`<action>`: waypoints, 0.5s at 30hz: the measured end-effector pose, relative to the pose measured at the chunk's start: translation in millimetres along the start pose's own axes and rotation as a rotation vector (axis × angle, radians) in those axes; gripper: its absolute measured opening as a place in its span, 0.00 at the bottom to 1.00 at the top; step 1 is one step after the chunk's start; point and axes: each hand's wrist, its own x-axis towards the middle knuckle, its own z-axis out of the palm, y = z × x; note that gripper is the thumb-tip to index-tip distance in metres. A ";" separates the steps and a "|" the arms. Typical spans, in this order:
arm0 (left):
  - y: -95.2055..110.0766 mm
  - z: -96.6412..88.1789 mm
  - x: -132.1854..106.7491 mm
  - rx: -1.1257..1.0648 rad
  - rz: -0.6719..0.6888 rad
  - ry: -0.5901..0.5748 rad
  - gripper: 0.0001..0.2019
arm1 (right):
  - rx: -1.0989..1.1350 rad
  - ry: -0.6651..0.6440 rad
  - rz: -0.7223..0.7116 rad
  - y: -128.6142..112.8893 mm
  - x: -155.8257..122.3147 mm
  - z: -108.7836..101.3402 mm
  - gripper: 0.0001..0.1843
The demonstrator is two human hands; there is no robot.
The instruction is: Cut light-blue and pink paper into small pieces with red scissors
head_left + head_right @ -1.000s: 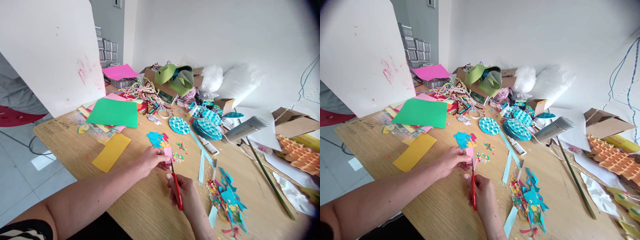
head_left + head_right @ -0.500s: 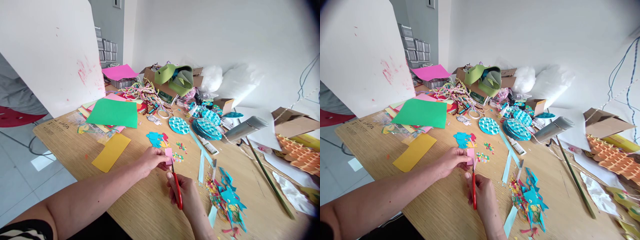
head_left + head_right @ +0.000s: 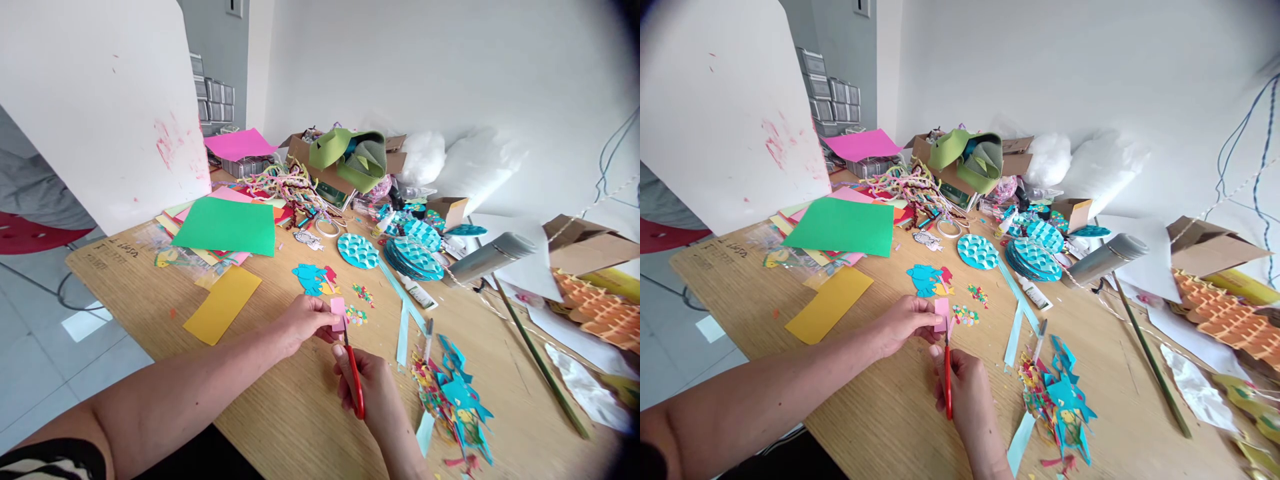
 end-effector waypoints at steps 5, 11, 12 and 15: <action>-0.9 0.7 -0.7 0.010 0.001 -0.019 0.11 | -0.002 0.012 -0.011 0.6 0.5 0.3 0.27; -1.1 0.7 -1.2 -0.001 -0.015 -0.004 0.11 | -0.003 0.017 0.024 -2.3 -1.8 0.6 0.26; -0.9 0.8 -1.2 -0.003 -0.019 -0.003 0.11 | -0.005 0.017 0.022 -2.8 -2.1 0.6 0.26; 0.2 1.1 -1.3 -0.007 -0.017 0.002 0.12 | -0.004 0.021 0.012 -3.5 -2.8 0.7 0.27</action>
